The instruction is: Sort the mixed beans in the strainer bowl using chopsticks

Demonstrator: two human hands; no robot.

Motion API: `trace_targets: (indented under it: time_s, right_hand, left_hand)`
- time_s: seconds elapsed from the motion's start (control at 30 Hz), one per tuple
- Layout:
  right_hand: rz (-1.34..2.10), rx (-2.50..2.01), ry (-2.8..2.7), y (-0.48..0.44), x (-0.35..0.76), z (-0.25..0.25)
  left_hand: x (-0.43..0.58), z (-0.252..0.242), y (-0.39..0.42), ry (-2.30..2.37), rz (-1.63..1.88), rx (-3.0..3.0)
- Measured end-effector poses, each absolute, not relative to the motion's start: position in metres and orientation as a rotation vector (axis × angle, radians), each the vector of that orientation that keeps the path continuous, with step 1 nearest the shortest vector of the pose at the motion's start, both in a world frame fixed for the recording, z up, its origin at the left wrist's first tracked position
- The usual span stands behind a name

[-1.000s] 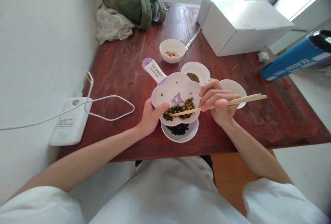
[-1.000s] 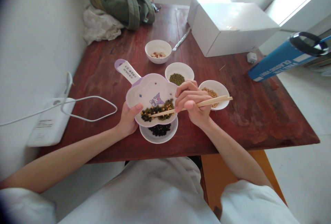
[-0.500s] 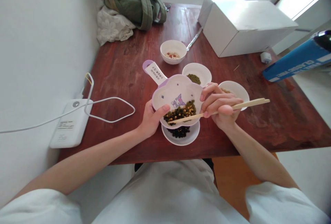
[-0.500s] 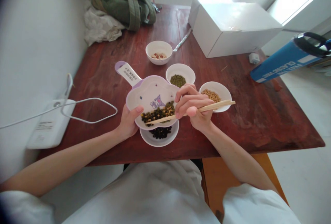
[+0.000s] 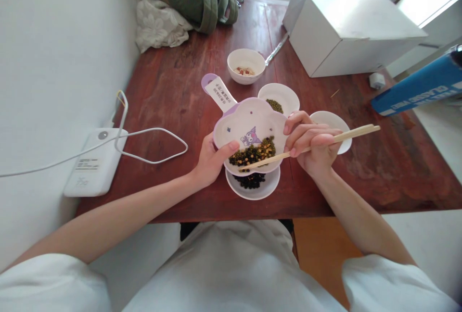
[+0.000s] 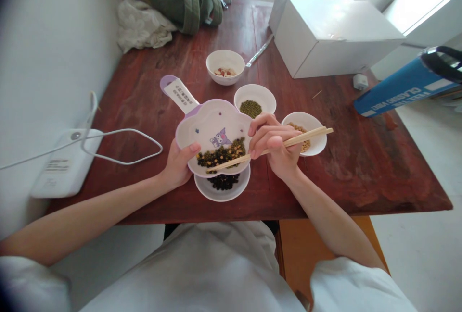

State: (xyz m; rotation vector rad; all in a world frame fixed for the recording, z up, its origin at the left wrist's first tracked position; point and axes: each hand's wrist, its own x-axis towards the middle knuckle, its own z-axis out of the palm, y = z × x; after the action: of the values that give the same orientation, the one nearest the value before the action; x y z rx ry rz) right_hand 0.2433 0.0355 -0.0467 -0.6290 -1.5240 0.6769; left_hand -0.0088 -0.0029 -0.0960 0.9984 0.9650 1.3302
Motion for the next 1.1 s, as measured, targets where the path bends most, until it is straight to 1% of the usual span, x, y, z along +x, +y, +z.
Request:
trace_targets:
  time_s: [0.4, 0.77, 0.97, 1.1]
  right_hand:
    - [0.696, -0.595, -1.593, 0.036, 0.249, -0.035]
    - [0.825, -0.597, -1.586, 0.035, 0.243, -0.037]
    - [0.821, -0.553, -1.608, 0.033, 0.239, -0.044]
    - [0.881, -0.544, -1.542, 0.035, 0.239, -0.042]
  left_hand:
    - [-0.012, -0.090, -0.009, 0.939, 1.268, 0.922]
    - [-0.012, -0.073, -0.010, 0.907, 1.211, 0.897]
    - [-0.014, -0.080, -0.012, 0.931, 1.207, 0.926]
    - [-0.014, -0.084, -0.014, 0.994, 1.214, 0.915]
